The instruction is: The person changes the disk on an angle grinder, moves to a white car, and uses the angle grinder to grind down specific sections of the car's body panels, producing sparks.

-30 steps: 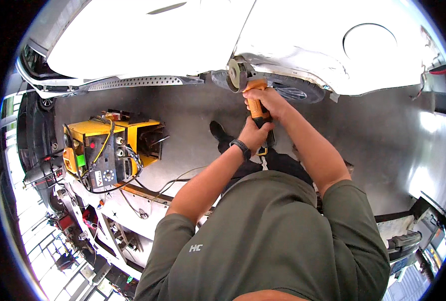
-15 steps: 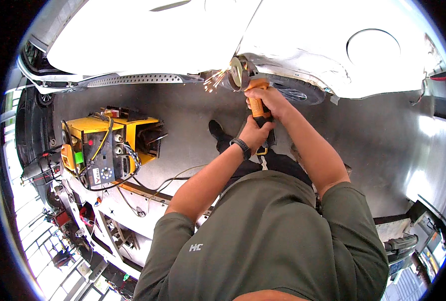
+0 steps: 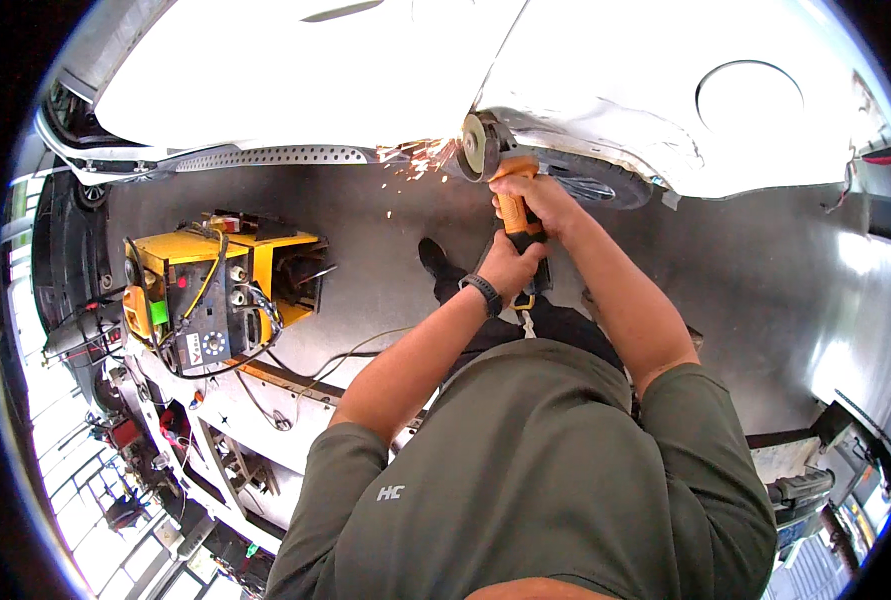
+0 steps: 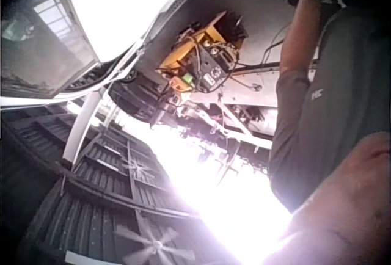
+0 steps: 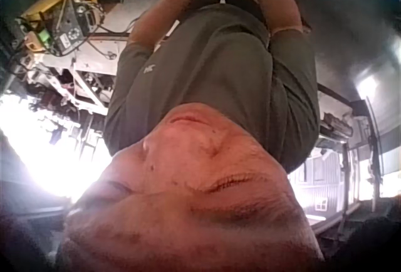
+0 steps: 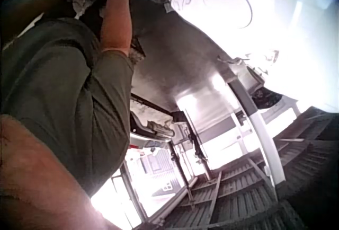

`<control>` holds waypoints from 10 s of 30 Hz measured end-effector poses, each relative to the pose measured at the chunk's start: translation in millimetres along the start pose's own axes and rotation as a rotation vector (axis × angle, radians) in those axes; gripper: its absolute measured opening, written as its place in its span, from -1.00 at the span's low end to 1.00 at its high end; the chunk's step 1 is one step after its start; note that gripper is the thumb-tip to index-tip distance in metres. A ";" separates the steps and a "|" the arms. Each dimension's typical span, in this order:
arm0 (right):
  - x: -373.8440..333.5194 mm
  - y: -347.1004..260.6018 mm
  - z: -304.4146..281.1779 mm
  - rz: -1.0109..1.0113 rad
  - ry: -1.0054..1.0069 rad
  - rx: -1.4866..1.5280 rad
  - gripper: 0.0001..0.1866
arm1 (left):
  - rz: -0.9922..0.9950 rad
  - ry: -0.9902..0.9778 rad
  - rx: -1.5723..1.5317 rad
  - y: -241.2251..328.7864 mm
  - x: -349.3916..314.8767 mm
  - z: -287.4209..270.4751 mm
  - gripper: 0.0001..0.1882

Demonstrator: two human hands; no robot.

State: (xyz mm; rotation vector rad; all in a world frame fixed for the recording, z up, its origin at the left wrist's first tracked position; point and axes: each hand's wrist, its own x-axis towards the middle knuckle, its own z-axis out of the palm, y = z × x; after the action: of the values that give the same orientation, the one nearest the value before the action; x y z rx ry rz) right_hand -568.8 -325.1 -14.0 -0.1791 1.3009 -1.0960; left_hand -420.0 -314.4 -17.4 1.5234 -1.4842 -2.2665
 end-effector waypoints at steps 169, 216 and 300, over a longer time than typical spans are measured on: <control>-251.7 238.3 69.1 -0.155 0.378 -0.286 -0.64 | 0.706 0.363 -0.061 -143.1 -279.0 -315.3 -0.50; -108.6 136.1 428.5 -0.096 -0.970 -0.977 -0.59 | 0.862 0.618 -1.162 -250.0 -401.2 -286.8 -0.32; -74.6 380.1 812.7 1.270 -1.242 -1.470 -0.36 | 0.487 1.499 -0.348 -325.7 -559.4 -433.8 -0.34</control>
State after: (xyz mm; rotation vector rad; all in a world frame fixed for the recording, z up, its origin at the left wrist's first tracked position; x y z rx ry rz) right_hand 321.5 -440.4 53.1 -0.7953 0.5065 1.1103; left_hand 331.7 -156.8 113.7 1.6955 -0.7335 -0.5784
